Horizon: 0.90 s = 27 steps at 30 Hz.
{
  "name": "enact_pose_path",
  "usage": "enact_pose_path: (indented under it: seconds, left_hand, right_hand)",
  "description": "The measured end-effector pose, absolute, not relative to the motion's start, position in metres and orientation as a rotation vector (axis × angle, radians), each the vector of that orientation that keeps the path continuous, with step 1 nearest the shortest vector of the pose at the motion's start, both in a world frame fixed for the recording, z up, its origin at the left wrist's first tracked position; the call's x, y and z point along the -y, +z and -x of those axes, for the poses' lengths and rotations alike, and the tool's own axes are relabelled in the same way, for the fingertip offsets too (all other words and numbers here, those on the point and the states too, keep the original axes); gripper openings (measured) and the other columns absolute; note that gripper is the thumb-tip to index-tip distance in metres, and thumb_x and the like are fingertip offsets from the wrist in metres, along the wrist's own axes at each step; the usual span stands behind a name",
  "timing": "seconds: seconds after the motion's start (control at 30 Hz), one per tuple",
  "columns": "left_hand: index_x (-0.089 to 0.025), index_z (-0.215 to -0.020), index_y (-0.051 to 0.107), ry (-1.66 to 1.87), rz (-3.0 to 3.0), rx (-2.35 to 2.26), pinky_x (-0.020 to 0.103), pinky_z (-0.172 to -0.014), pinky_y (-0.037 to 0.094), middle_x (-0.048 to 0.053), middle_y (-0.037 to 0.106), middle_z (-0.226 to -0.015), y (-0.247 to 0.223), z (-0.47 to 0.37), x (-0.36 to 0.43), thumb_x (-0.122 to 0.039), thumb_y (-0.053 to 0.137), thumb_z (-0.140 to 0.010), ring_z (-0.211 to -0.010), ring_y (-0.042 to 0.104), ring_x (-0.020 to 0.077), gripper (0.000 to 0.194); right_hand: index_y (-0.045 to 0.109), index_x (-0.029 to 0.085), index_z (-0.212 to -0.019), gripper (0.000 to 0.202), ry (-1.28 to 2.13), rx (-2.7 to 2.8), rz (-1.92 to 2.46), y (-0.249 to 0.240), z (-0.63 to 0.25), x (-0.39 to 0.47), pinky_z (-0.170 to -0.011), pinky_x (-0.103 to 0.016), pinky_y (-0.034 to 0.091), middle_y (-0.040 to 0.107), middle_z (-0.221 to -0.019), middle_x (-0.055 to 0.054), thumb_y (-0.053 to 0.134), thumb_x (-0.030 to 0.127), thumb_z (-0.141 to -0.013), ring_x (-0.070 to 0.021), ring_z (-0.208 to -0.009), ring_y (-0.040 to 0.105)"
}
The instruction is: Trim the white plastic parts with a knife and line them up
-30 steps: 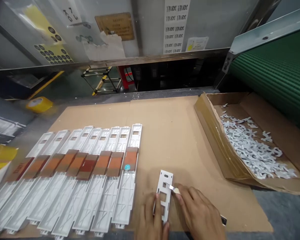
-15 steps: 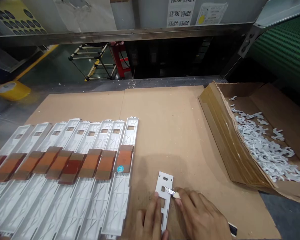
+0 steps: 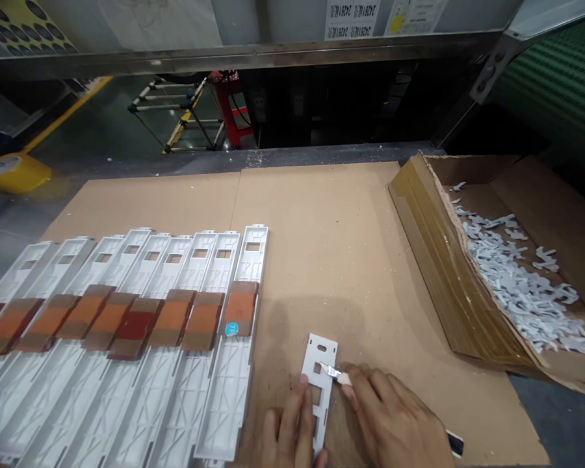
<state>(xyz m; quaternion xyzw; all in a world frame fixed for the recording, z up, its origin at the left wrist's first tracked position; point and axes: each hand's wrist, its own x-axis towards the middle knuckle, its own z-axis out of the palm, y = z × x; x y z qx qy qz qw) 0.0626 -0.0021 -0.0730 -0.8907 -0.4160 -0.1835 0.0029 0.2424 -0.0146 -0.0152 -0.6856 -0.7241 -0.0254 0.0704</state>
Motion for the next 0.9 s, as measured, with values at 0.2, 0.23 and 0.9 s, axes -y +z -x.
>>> enact_pose_path:
  seconds: [0.2,0.23,0.9]
  left_hand:
    - [-0.015,-0.107,0.065,-0.669,2.778,1.362,0.031,-0.05,0.035,0.005,0.052,-0.13,-0.073,-0.065,0.001,-0.037,0.052,-0.076,-0.063,0.038,0.0174,0.04]
    - [-0.015,-0.107,0.065,-0.677,2.775,1.368,0.031,-0.049,0.035,0.005,0.052,-0.13,-0.073,-0.065,0.001,-0.037,0.051,-0.077,-0.063,0.038,0.0175,0.039]
    - [-0.013,-0.111,0.062,-0.589,2.823,1.306,0.031,-0.048,0.035,0.012,0.053,-0.128,-0.074,-0.063,0.002,-0.04,0.053,-0.078,-0.063,0.043,0.0171,0.044]
  right_hand:
    - [0.055,0.023,-0.1,0.033,-0.101,2.193,2.049,-0.011,-0.241,0.008,-0.047,-0.027,0.047,0.059,-0.069,0.002,0.023,0.033,-0.099,-0.0144,-0.056,0.062]
    - [0.055,0.024,-0.099,0.034,-0.097,2.194,2.052,-0.011,-0.241,0.008,-0.046,-0.027,0.047,0.058,-0.068,0.002,0.023,0.033,-0.099,-0.0144,-0.055,0.061]
    - [0.055,0.023,-0.089,0.038,-0.024,2.269,2.021,-0.005,-0.248,-0.002,-0.045,-0.026,0.048,0.061,-0.07,0.001,0.019,0.031,-0.099,-0.0141,-0.058,0.063]
